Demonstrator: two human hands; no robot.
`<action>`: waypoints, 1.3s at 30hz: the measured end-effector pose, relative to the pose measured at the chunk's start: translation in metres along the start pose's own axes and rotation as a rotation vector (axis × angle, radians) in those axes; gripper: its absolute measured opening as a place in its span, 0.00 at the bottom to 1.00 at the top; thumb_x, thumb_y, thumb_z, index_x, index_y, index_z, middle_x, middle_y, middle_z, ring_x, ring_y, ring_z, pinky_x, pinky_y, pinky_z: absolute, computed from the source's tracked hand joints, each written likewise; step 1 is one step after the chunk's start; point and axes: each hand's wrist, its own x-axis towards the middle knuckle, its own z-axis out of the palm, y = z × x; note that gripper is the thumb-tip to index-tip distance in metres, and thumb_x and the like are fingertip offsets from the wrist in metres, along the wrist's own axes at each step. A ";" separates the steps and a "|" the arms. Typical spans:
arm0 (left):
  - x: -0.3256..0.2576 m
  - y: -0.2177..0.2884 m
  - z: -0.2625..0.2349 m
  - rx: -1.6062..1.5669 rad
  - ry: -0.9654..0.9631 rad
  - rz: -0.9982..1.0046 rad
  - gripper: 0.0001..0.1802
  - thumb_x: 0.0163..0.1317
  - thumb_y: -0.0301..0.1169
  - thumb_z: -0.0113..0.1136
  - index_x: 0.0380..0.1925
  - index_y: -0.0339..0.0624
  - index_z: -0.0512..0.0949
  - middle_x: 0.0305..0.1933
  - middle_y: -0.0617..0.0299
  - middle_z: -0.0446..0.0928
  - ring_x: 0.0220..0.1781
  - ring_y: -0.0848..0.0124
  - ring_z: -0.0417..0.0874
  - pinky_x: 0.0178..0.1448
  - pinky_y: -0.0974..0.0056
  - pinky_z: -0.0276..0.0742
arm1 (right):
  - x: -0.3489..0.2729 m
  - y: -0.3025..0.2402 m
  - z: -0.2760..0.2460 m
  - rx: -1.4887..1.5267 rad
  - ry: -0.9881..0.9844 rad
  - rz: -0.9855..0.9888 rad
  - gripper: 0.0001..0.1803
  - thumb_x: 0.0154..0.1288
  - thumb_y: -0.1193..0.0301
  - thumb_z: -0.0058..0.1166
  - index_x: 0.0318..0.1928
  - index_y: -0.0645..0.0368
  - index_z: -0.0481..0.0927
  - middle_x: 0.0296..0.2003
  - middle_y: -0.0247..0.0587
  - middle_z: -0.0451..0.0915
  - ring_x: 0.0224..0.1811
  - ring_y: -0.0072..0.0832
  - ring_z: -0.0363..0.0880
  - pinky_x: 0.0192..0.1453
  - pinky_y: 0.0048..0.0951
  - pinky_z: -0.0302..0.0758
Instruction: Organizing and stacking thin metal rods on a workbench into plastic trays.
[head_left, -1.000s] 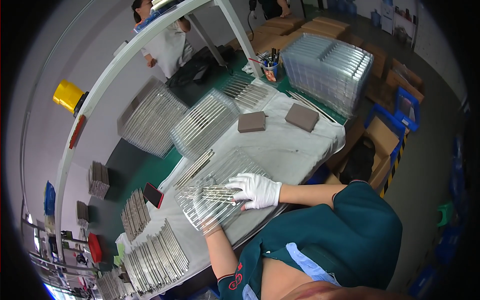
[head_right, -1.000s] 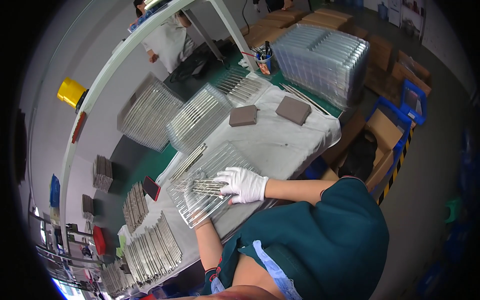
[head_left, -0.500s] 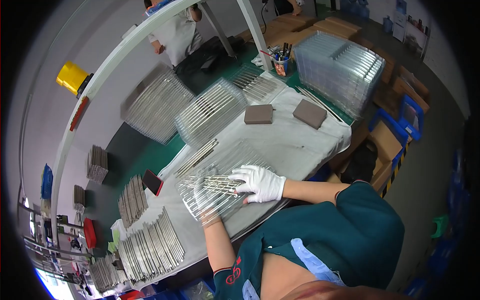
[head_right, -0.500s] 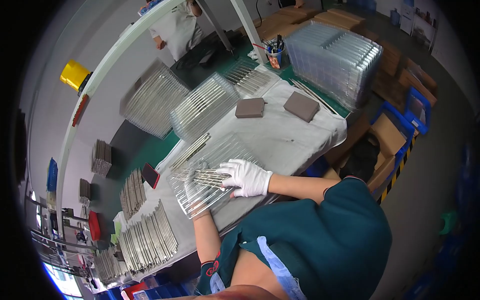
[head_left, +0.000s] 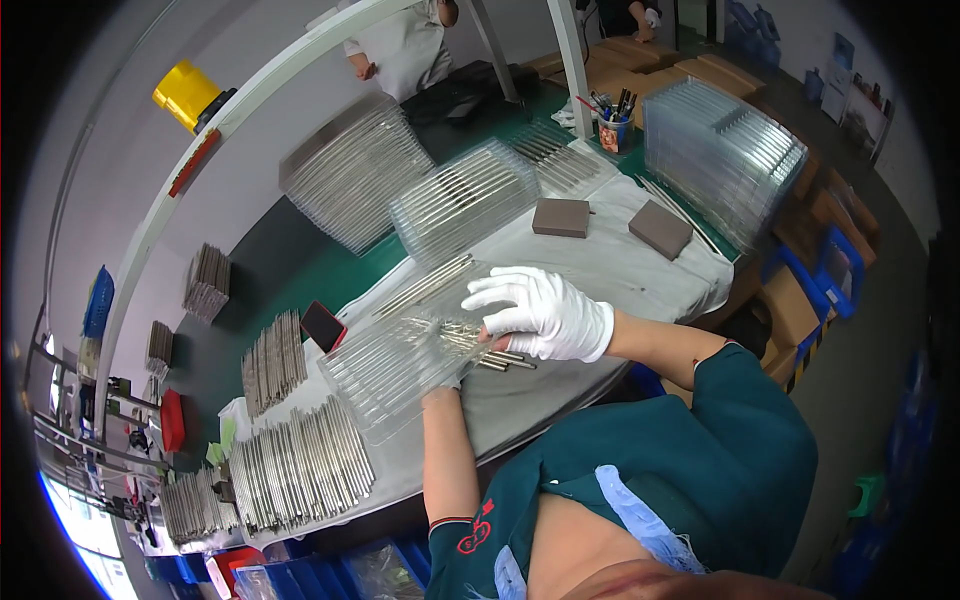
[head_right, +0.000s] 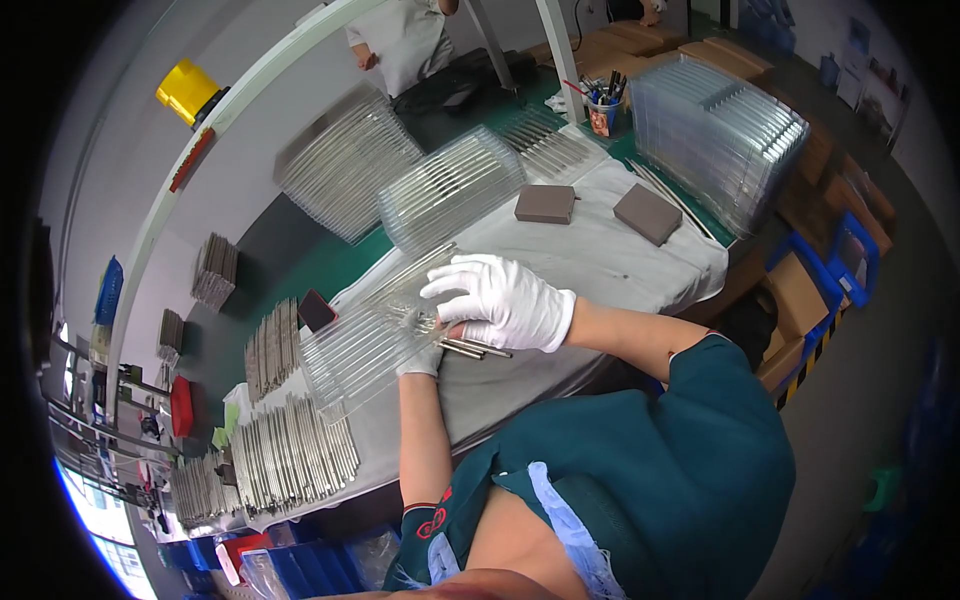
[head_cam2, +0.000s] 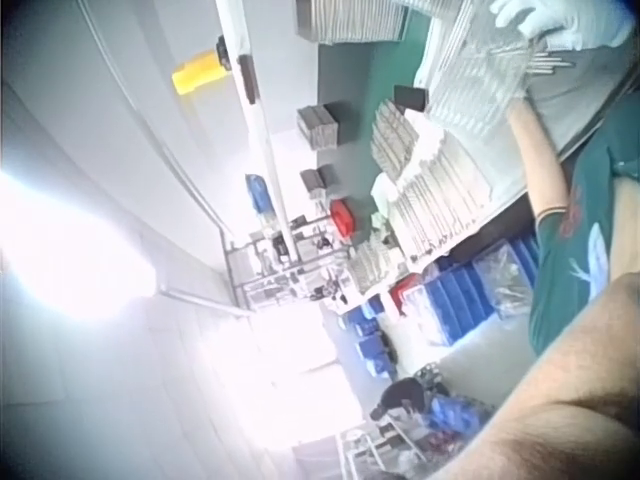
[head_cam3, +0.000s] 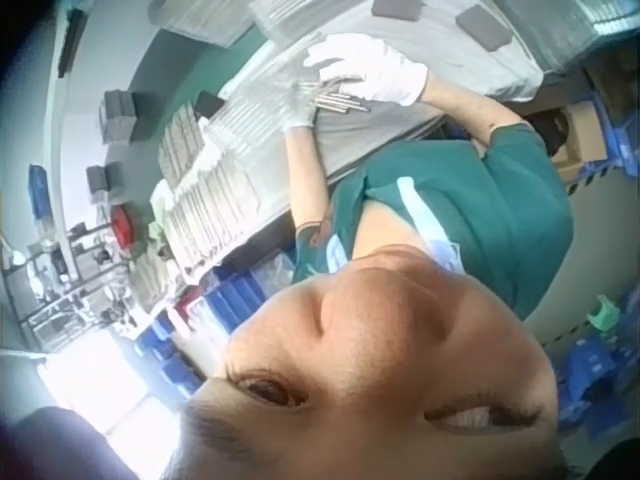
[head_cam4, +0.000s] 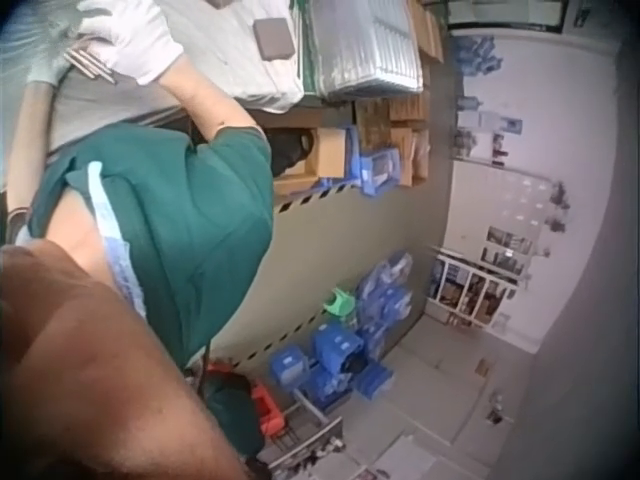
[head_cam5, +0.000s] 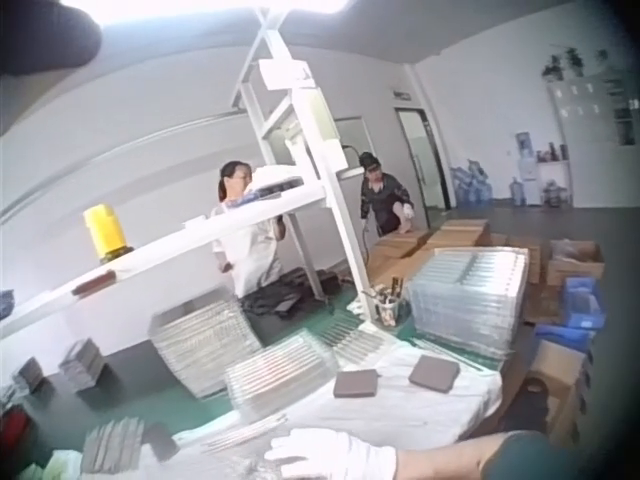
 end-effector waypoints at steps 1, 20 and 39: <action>0.001 0.001 0.002 -0.181 -0.040 -0.155 0.24 0.57 0.36 0.49 0.52 0.37 0.64 0.52 0.45 0.68 0.51 0.48 0.71 0.52 0.40 0.70 | 0.003 0.002 0.000 -0.001 0.031 0.007 0.09 0.48 0.67 0.60 0.32 0.51 0.78 0.46 0.38 0.75 0.51 0.40 0.71 0.56 0.43 0.67; -0.023 0.009 0.048 -0.200 0.005 -0.019 0.17 0.60 0.36 0.52 0.46 0.39 0.69 0.44 0.50 0.72 0.43 0.57 0.75 0.48 0.51 0.76 | 0.002 0.029 0.007 -0.192 0.078 0.010 0.15 0.42 0.73 0.62 0.35 0.51 0.76 0.46 0.35 0.76 0.50 0.35 0.73 0.57 0.40 0.67; -0.028 0.009 0.050 -0.390 0.114 -0.056 0.12 0.59 0.22 0.46 0.44 0.44 0.68 0.48 0.54 0.69 0.51 0.56 0.71 0.58 0.48 0.69 | 0.065 0.132 -0.048 -0.395 0.415 0.035 0.10 0.49 0.73 0.59 0.35 0.55 0.80 0.41 0.40 0.77 0.42 0.36 0.76 0.45 0.31 0.73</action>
